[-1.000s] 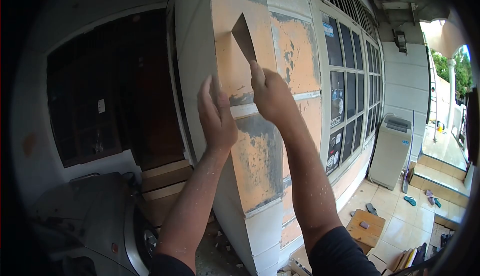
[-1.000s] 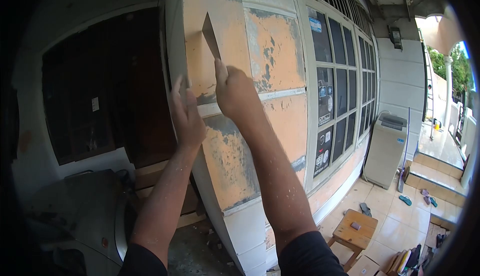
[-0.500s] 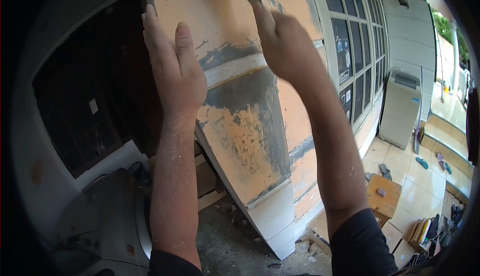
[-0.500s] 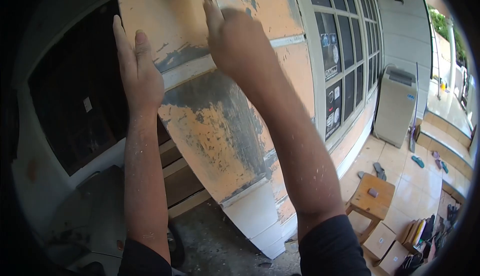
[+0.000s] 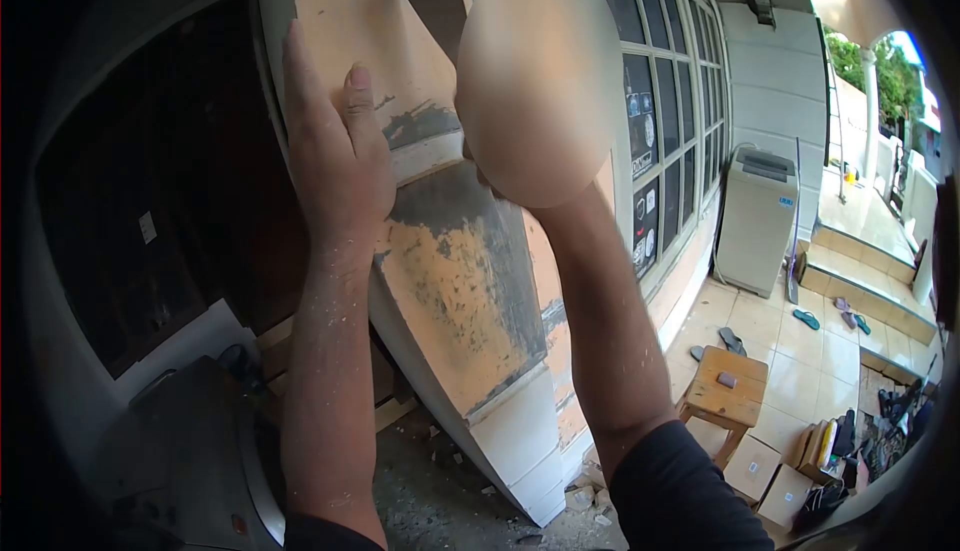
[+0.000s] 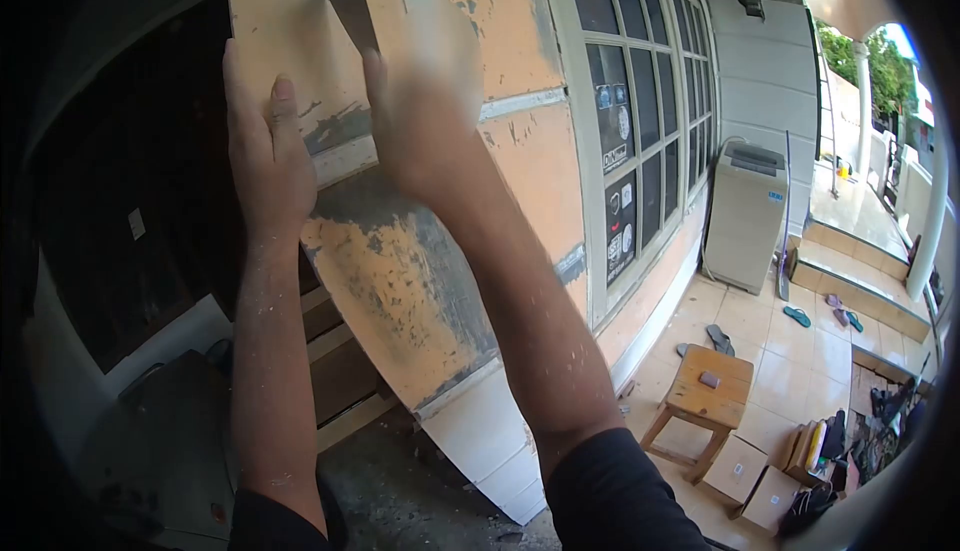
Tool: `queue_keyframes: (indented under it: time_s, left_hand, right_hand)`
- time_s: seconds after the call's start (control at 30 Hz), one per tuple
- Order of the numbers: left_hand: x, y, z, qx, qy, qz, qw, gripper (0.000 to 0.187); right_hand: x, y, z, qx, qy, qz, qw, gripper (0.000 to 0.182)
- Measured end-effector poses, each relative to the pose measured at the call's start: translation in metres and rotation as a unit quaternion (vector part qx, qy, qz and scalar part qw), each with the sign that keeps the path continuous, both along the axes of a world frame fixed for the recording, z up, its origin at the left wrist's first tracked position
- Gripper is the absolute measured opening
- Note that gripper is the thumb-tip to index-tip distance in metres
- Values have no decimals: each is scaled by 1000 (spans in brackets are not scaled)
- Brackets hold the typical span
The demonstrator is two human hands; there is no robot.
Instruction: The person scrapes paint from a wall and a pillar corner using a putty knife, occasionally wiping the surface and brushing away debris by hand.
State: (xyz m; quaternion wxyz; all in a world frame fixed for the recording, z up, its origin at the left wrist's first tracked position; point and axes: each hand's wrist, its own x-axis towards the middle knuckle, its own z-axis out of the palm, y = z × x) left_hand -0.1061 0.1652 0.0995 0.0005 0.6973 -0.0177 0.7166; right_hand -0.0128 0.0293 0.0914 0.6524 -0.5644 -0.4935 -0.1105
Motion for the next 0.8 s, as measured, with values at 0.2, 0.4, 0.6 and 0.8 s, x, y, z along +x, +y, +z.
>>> queue_keyframes:
  time_s: [0.2,0.4,0.6,0.8]
  left_hand:
    - [1,4,0,9,-15,28,999,59]
    - [3,11,1,25,-62,93,993,59]
    - [1,8,1,10,-48,65,997,60]
    - [7,11,-1,4,-79,91,993,59]
  right_hand:
    - [-18,4,-13,3,-25,-97,995,60]
    - [-16,23,-66,54,32,-37,997,57]
    - [-15,-16,28,9,123,53,991,50]
    - [-31,-5,-97,-3,102,26,994,50]
